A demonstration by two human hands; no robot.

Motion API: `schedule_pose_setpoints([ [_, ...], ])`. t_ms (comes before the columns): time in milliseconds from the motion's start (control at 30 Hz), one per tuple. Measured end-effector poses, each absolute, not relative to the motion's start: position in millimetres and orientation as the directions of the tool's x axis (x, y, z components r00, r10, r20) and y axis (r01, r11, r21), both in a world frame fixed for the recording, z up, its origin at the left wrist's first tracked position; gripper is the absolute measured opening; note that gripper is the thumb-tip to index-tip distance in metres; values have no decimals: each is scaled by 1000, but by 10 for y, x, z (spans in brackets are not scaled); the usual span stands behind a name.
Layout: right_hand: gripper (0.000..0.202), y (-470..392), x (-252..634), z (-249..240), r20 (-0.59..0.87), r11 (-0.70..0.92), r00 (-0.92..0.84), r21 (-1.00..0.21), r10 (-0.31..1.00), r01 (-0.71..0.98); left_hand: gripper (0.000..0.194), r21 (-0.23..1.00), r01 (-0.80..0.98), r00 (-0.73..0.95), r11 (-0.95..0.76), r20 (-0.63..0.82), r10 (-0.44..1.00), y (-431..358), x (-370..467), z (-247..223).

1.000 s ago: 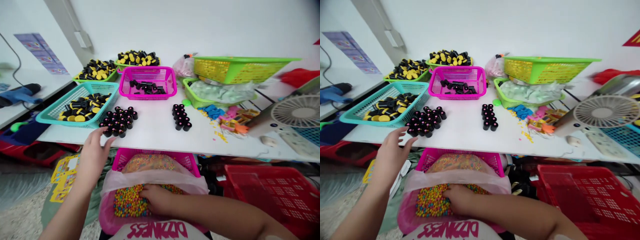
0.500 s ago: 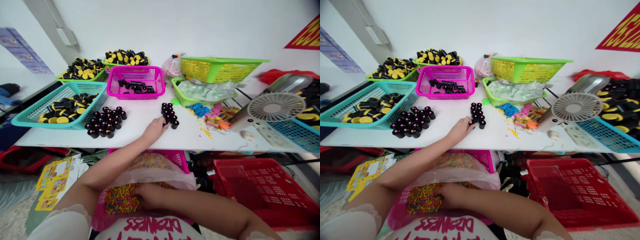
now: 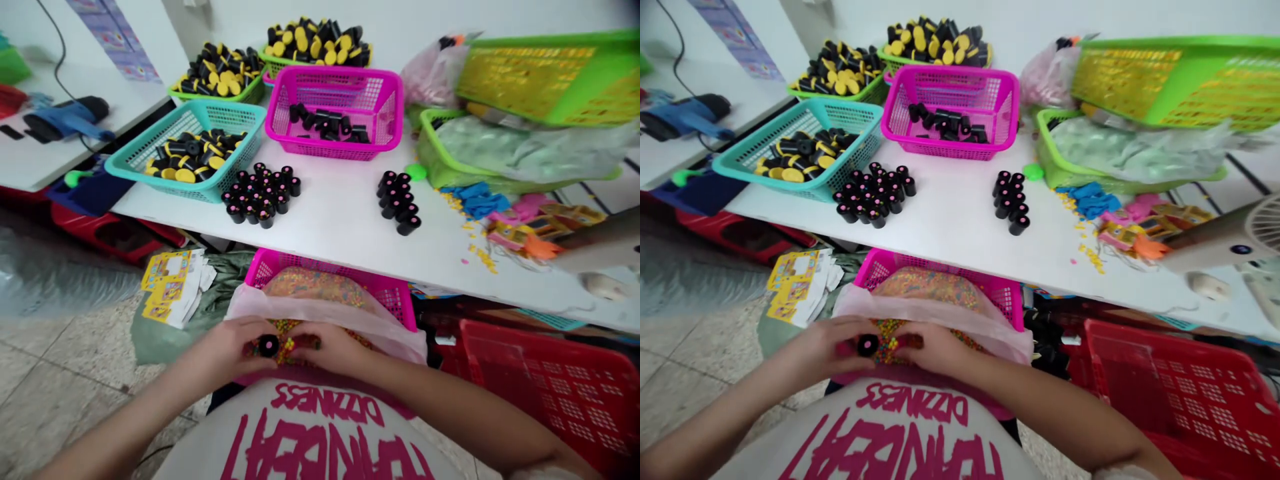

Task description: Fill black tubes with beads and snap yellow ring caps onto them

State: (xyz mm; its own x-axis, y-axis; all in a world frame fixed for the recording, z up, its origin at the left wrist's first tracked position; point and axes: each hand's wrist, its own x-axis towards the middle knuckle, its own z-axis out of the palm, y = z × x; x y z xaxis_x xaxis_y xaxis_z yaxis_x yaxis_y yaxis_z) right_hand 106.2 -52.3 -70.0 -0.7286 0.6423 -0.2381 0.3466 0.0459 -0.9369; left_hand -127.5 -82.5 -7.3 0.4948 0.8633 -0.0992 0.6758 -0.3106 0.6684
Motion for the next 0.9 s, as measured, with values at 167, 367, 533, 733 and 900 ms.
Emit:
schedule_pose_setpoints([
  [167, 29, -581, 1014, -561, 38, 372, -752, -884, 658, 281, 37, 673, 702, 379, -232, -78, 922, -987, -1228, -415],
  [367, 33, -654, 970, -403, 15, 520, -803, -769, 596, 372, 36, 709, 655, 407, -261, -41, 912, -950, -1197, -402],
  [533, 26, -690, 890, -278, -117, 291, -719, -860, 685, 418, 38, 732, 641, 413, -230, -76, 908, -946, -1164, -404],
  [733, 25, -697, 884, -179, -76, 400, -750, -808, 657, 432, 30, 740, 630, 429, -234, -80, 900, -953, -1150, -475],
  [900, 32, -651, 1061, -56, -110, 593, -815, -632, 568, 499, 34, 746, 621, 425, -241, -62, 903, -990, -1177, -415],
])
